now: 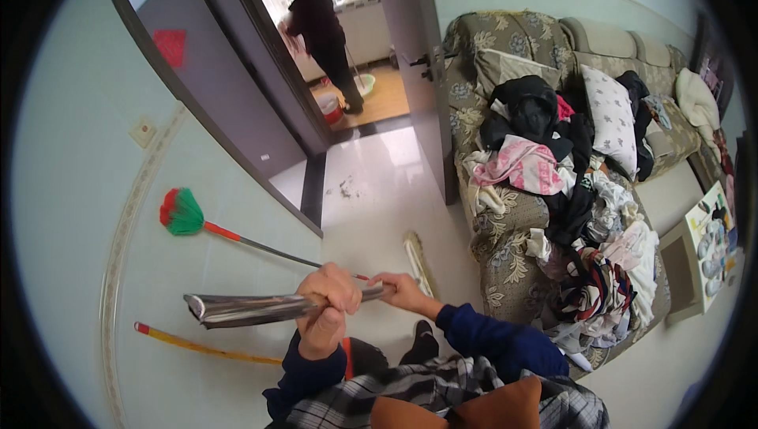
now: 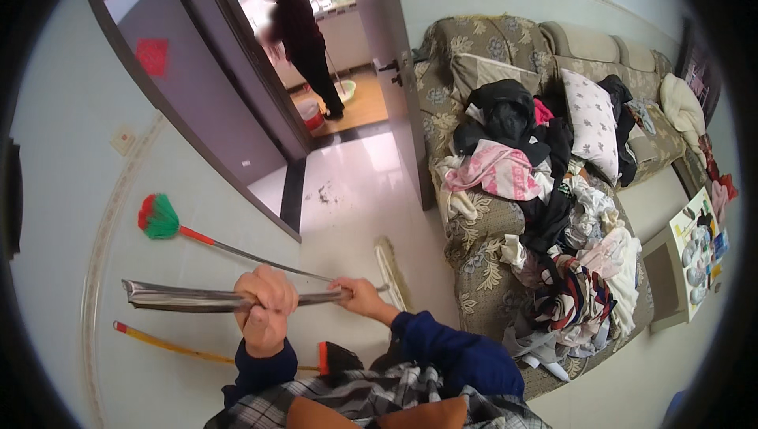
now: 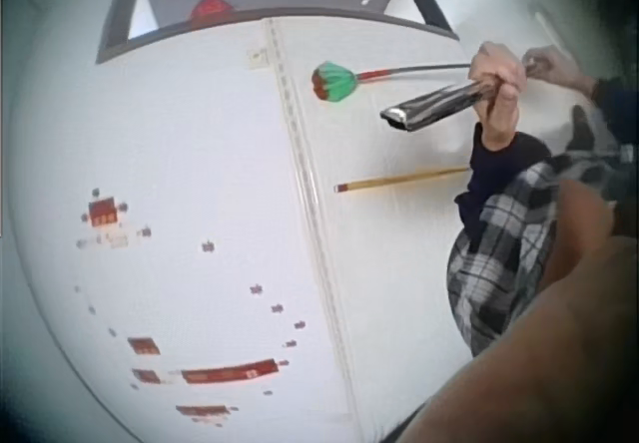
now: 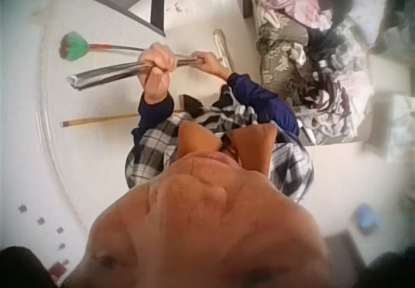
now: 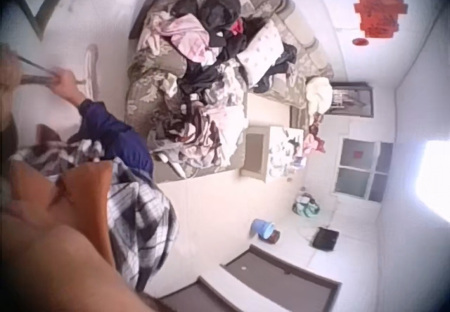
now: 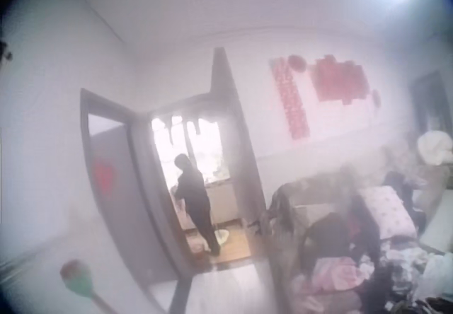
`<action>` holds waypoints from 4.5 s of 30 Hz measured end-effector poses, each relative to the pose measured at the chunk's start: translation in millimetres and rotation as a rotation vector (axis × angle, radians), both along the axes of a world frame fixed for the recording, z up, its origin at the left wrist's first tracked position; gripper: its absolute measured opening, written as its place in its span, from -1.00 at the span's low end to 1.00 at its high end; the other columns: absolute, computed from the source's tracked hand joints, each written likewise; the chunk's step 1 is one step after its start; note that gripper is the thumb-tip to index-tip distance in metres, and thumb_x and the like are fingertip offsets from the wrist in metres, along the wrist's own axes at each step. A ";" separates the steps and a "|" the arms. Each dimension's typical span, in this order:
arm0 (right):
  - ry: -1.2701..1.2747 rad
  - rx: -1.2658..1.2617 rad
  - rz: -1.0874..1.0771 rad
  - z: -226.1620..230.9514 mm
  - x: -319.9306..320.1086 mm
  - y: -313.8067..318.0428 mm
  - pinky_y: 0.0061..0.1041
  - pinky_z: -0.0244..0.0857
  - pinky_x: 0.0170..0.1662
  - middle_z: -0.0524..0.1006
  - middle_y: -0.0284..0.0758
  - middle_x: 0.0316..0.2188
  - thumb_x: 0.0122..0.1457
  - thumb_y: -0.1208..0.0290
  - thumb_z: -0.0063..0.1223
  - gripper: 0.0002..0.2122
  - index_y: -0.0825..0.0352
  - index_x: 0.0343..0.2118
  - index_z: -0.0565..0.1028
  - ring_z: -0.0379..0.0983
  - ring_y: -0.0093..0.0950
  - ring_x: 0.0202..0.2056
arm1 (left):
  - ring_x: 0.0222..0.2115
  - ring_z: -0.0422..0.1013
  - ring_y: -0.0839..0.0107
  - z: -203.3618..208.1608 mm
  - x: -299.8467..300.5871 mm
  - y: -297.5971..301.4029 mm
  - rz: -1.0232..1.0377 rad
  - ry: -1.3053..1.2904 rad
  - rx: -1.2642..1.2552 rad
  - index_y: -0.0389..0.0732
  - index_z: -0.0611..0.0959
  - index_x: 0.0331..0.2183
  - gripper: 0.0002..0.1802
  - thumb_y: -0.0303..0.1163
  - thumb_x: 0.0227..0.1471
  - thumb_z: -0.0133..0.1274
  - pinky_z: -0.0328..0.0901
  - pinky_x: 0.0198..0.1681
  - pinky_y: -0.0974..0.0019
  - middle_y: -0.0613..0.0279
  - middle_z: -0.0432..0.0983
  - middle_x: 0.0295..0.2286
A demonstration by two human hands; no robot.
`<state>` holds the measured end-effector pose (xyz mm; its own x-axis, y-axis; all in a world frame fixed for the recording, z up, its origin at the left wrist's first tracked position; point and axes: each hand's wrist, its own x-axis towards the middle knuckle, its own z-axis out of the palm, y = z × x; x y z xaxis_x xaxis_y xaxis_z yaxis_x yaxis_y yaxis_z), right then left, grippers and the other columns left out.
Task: The person sweeps a tiled floor with a long-handled broom, moving an orange stool aside to reach under it. They gather debris into a pile and continue sweeping across the room.
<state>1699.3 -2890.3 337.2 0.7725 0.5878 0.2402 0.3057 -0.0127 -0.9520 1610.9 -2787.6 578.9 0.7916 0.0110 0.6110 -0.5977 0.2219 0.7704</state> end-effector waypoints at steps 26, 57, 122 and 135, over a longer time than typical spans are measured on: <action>0.007 0.141 0.341 6.8 455.1 274.8 -0.44 0.26 -0.50 0.40 -0.16 -0.66 -0.04 0.45 0.26 -0.86 0.34 -0.56 0.49 0.26 -0.31 -0.64 | -0.64 0.26 0.41 -64.0 441.6 243.4 0.205 -0.028 0.147 -0.22 0.52 -0.44 -0.62 -0.27 -0.11 0.42 0.14 -0.50 0.33 0.29 0.39 -0.62; -0.208 -0.019 0.571 -138.3 854.2 691.9 -0.40 0.35 -0.26 0.47 -0.39 -0.54 -0.08 0.60 0.10 -0.88 0.18 -0.57 0.53 0.41 -0.32 -0.34 | -0.67 0.26 0.19 -207.7 839.1 553.8 1.142 0.159 0.401 -0.21 0.38 -0.59 -0.64 -0.54 -0.08 0.30 0.14 -0.60 0.26 0.20 0.30 -0.67; -0.015 -0.122 0.761 -158.8 870.2 760.5 -0.38 0.34 -0.38 0.40 -0.43 -0.59 -0.02 0.39 0.07 -0.86 0.13 -0.67 0.45 0.40 -0.37 -0.38 | -0.71 0.24 0.24 -192.5 882.8 653.9 1.185 0.477 0.155 -0.25 0.45 -0.62 -0.78 -0.55 -0.11 0.18 0.12 -0.61 0.27 0.20 0.31 -0.70; 0.014 -0.177 0.930 -234.2 827.9 752.6 -0.41 0.33 -0.33 0.40 -0.41 -0.61 -0.10 0.45 0.09 -0.89 0.16 -0.68 0.42 0.40 -0.36 -0.37 | -0.67 0.18 0.30 -244.2 854.3 639.5 1.350 0.688 0.109 -0.31 0.29 -0.66 -0.71 -0.73 -0.11 0.04 0.09 -0.55 0.31 0.19 0.26 -0.69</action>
<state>2527.2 -2137.7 103.0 -0.0219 0.9963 0.0831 0.2549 0.0859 -0.9631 2465.2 -2148.1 334.8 0.3488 0.9189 0.1842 0.1712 -0.2557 0.9515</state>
